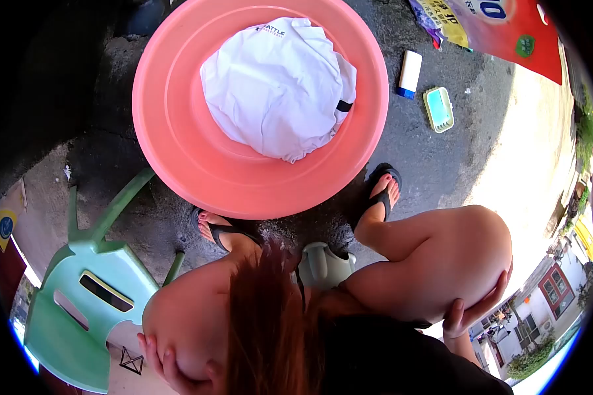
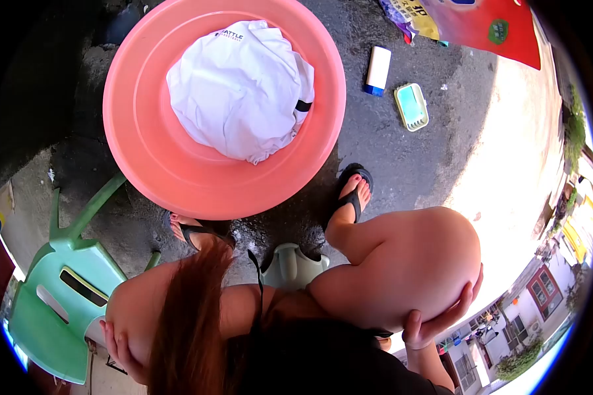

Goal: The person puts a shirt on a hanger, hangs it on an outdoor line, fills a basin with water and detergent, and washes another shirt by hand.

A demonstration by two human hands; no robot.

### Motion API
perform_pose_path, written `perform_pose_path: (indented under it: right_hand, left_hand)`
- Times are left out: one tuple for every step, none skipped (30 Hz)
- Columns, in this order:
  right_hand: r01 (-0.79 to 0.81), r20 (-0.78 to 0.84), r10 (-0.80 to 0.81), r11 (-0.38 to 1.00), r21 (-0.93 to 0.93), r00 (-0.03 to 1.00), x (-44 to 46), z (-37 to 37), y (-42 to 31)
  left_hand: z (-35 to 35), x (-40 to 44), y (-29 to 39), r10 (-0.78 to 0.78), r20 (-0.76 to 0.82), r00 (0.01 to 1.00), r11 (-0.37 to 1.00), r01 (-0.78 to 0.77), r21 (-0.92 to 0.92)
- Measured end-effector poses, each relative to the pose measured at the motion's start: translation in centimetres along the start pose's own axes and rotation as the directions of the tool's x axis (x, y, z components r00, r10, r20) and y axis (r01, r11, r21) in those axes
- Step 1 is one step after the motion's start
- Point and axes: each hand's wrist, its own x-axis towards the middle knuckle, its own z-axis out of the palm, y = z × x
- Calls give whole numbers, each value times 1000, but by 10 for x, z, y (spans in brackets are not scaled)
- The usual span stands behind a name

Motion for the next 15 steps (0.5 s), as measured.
perform_pose_path:
  right_hand:
    - [4, -15, -4, 1000, -4, 1000, 0, 0, 2]
    - [-3, -11, 3, 1000, 4, 1000, 5, 1, 0]
    - [-4, -12, 4, 1000, 16, 1000, 12, 3, -4]
    - [-20, -29, 20, 1000, -24, 999, 17, 4, -6]
    - [-24, -22, 23, 1000, -6, 999, 23, 4, -7]
    - [-31, -11, 31, 999, -5, 999, 28, 3, -9]
    - [-42, 2, 42, 999, -5, 999, 30, 2, -8]
    - [-19, 10, 19, 1000, 1, 1000, 32, 2, -6]
    - [2, 20, -3, 1000, 6, 1000, 32, 2, -5]
    - [24, 24, -24, 1000, 9, 999, 33, 2, -7]
    - [29, 21, -29, 1000, 10, 999, 29, 1, -7]
    - [42, 8, -42, 999, 12, 999, 27, 2, -6]
    - [53, -3, -53, 998, 15, 999, 27, 5, -7]
    - [43, -26, -42, 999, 33, 999, 25, 7, -9]
    - [34, -29, -34, 999, 22, 999, 22, 6, -9]
  left_hand:
    - [6, -1, 1, -29, -74, 997, 1000, 29, -4]
    - [7, 6, 9, -6, -68, 998, 1000, 8, 25]
    - [7, 15, 16, 15, -70, 997, 998, -11, 54]
    - [7, 19, 15, -18, -59, 998, 1000, 19, 11]
    - [5, 21, 9, -51, -43, 998, 998, 50, -31]
    - [2, 23, 5, -83, -19, 996, 994, 82, -68]
    - [-1, 26, 4, -80, -17, 997, 994, 79, -72]
    - [-1, 31, 4, -77, -13, 997, 994, 76, -77]
    - [0, 34, 5, -74, -7, 997, 994, 74, -83]
    - [3, 34, 7, -86, -39, 996, 993, 83, -78]
    - [2, 30, 5, -60, -42, 997, 996, 57, -68]
    - [2, 26, 0, -33, -57, 998, 998, 29, -60]
    - [4, 24, -2, -6, -70, 998, 999, 2, -50]
    - [4, 20, 0, -29, -90, 996, 998, 23, -59]
    - [4, 17, 2, -49, -96, 994, 997, 42, -68]
